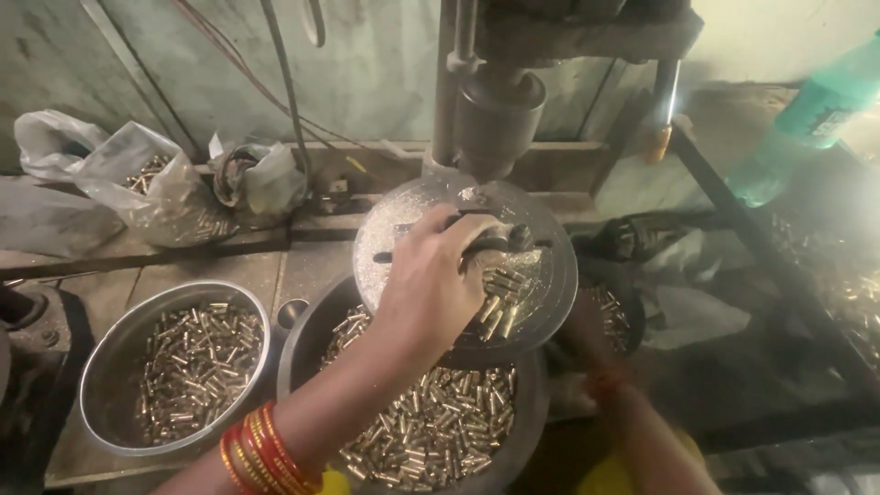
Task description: Operating an industrial machine to process small metal parts, placing them into a fixture and sorting them.
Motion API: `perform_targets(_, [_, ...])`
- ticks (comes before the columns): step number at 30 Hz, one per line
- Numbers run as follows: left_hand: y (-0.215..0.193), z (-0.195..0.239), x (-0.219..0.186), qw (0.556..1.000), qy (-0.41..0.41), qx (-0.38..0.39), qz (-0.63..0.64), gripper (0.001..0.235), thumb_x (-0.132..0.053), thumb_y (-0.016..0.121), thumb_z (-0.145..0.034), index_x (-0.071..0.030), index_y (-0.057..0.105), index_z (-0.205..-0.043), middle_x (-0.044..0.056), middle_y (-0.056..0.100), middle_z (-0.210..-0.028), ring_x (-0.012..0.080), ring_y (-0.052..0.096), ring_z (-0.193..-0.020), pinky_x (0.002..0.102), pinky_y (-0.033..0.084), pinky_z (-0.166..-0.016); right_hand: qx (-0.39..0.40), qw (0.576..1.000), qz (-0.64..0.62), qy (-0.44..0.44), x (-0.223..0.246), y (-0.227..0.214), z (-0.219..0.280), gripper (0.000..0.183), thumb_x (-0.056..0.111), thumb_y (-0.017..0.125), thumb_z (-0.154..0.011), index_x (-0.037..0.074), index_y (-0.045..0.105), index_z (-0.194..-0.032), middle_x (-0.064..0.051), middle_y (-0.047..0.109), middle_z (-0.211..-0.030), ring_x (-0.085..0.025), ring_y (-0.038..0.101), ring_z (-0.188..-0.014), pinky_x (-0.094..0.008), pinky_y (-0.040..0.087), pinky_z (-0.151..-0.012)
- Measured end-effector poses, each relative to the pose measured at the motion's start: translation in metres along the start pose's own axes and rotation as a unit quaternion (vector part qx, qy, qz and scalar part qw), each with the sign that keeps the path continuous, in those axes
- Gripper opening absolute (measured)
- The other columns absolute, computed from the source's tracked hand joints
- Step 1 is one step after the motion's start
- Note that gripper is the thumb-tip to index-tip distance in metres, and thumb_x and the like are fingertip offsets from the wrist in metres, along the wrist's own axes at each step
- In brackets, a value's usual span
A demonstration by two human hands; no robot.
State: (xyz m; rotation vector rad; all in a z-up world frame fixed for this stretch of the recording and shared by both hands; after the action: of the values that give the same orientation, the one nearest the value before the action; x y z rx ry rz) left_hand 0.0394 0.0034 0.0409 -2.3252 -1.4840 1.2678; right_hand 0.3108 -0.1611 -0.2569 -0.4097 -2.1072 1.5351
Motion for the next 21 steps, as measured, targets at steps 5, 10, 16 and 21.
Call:
perform_targets(5, [-0.006, 0.002, 0.000, 0.999, 0.028, 0.018, 0.018, 0.033, 0.010, 0.069, -0.082, -0.002, 0.073, -0.112, 0.016, 0.075, -0.105, 0.0281, 0.073, -0.101, 0.035, 0.061, -0.089, -0.111, 0.985, 0.016, -0.128, 0.042, -0.011, 0.012, 0.035, 0.021, 0.073, -0.079, 0.007, 0.073, -0.110, -0.019, 0.073, -0.108, -0.036, 0.068, -0.098, -0.044, 0.054, -0.083])
perform_targets(10, [-0.032, 0.008, -0.004, 0.905, -0.355, 0.221, 0.072, 0.026, -0.014, 0.076, -0.088, -0.017, 0.077, -0.114, 0.008, 0.082, -0.093, 0.0208, 0.071, -0.078, 0.033, 0.053, -0.063, -0.067, 0.984, 0.140, 0.085, -0.077, 0.070, 0.004, 0.057, 0.043, 0.085, -0.061, 0.009, 0.075, -0.105, -0.023, 0.070, -0.109, -0.039, 0.065, -0.103, -0.049, 0.052, -0.085])
perform_targets(16, [-0.011, 0.022, 0.049, 0.897, -0.288, 0.173, 0.288, 0.033, -0.011, 0.072, -0.089, -0.013, 0.075, -0.122, 0.009, 0.080, -0.110, 0.0167, 0.074, -0.100, 0.030, 0.058, -0.092, -0.205, 0.794, -0.478, 0.314, 0.117, -0.195, 0.042, 0.020, 0.008, 0.061, -0.097, 0.007, 0.075, -0.112, -0.009, 0.076, -0.104, -0.020, 0.067, -0.088, -0.035, 0.054, -0.075])
perform_targets(21, [0.001, 0.027, 0.033, 0.829, -0.369, 0.182, 0.378, 0.039, -0.014, 0.067, -0.090, -0.016, 0.072, -0.129, 0.009, 0.078, -0.114, 0.0217, 0.071, -0.100, 0.039, 0.058, -0.094, -0.235, 0.702, -0.654, 0.159, 0.143, -0.198, 0.032, 0.014, -0.002, 0.068, -0.091, 0.001, 0.070, -0.105, -0.010, 0.074, -0.099, -0.017, 0.072, -0.089, -0.032, 0.060, -0.085])
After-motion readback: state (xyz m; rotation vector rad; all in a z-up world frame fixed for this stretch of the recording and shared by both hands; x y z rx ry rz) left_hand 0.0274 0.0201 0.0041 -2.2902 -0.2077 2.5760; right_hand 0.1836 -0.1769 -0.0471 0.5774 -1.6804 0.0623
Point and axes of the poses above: each hand's wrist, its own z-axis away from the middle knuckle, its own y-axis out of the palm, x = y × z, the point moved 6 cm from there along -z, towards the middle knuckle
